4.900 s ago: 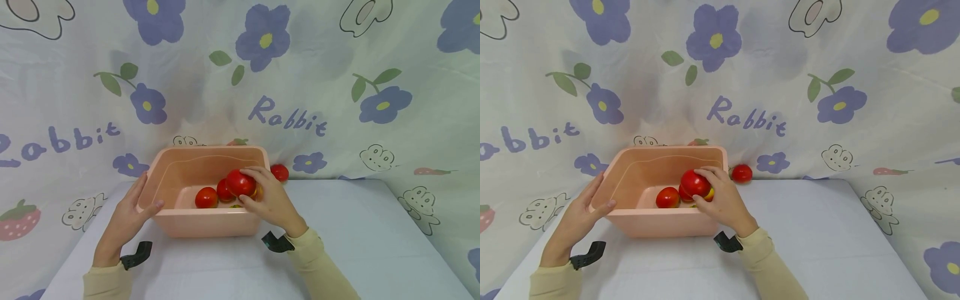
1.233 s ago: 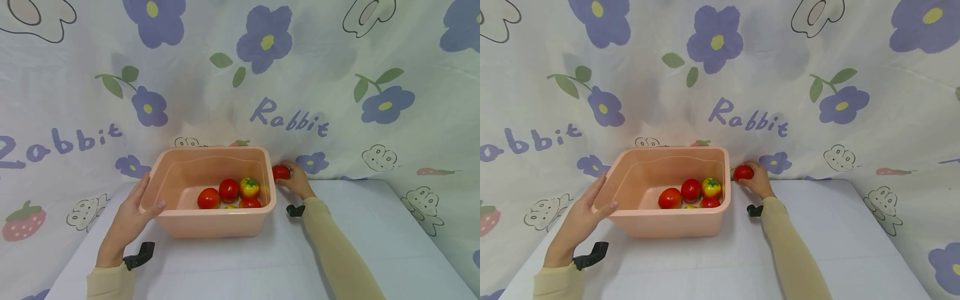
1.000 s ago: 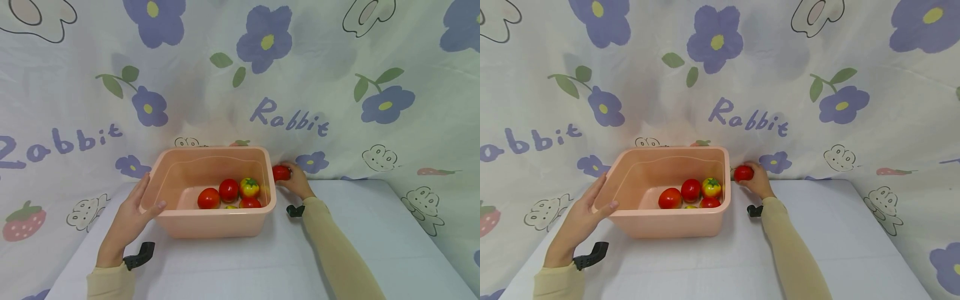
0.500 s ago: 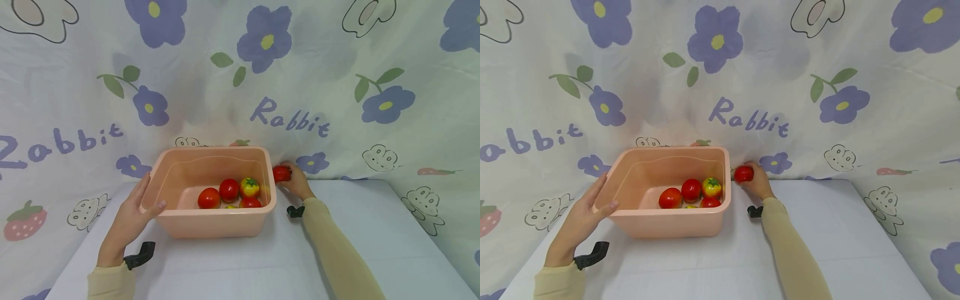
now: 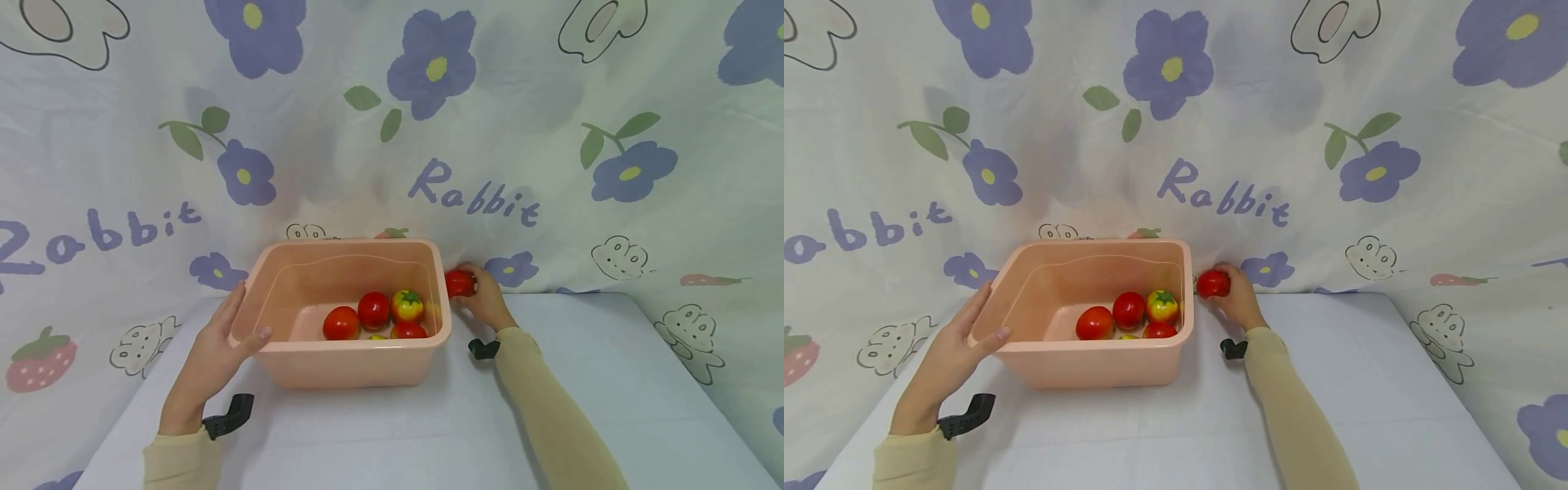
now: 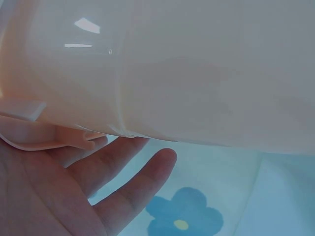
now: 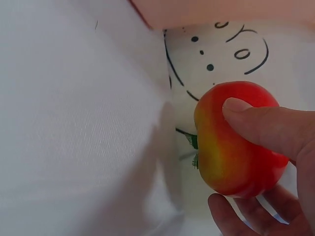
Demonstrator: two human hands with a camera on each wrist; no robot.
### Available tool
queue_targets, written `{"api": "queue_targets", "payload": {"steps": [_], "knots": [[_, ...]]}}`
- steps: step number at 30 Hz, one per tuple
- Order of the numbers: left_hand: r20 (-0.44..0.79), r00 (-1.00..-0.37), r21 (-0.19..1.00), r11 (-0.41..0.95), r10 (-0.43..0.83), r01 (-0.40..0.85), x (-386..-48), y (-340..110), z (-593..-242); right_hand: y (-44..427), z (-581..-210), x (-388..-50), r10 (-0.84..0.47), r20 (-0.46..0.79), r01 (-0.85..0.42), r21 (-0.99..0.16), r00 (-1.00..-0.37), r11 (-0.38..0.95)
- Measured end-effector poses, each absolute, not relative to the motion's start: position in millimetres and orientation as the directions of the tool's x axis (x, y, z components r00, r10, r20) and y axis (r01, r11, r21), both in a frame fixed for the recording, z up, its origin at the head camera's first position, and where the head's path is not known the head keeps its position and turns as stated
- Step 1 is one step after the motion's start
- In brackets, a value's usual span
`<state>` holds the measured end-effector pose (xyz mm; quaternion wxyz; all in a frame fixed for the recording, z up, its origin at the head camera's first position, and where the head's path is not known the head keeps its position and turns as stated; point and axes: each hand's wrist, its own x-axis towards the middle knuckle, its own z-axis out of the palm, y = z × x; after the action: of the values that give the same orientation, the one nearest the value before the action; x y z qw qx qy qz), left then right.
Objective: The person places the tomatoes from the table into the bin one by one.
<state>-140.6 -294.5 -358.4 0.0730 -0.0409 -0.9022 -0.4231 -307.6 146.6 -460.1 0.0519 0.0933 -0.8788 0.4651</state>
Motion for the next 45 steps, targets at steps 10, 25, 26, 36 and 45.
{"api": "queue_targets", "payload": {"steps": [10, 25, 26, 36, 45], "knots": [[0.164, -0.986, 0.759, 0.637, 0.01, 0.133, -141, -293, -357, 147, -455, -294, -0.109, 0.209, -0.235, -0.827, -0.972, 0.511], [0.175, -0.984, 0.76, 0.634, 0.01, 0.142, -141, -294, -358, 153, -432, -266, -0.059, 0.271, -0.262, -0.816, -0.961, 0.515], [0.177, -0.984, 0.76, 0.634, 0.01, 0.143, -141, -294, -358, 153, -430, -265, -0.059, 0.28, -0.27, -0.813, -0.958, 0.516], [0.183, -0.983, 0.756, 0.639, 0.008, 0.145, -141, -294, -360, 156, -416, -251, -0.058, 0.35, -0.324, -0.777, -0.935, 0.54], [0.178, -0.984, 0.758, 0.636, 0.008, 0.142, -142, -294, -360, 158, -400, -237, -0.051, 0.421, -0.381, -0.756, -0.906, 0.531]]}}
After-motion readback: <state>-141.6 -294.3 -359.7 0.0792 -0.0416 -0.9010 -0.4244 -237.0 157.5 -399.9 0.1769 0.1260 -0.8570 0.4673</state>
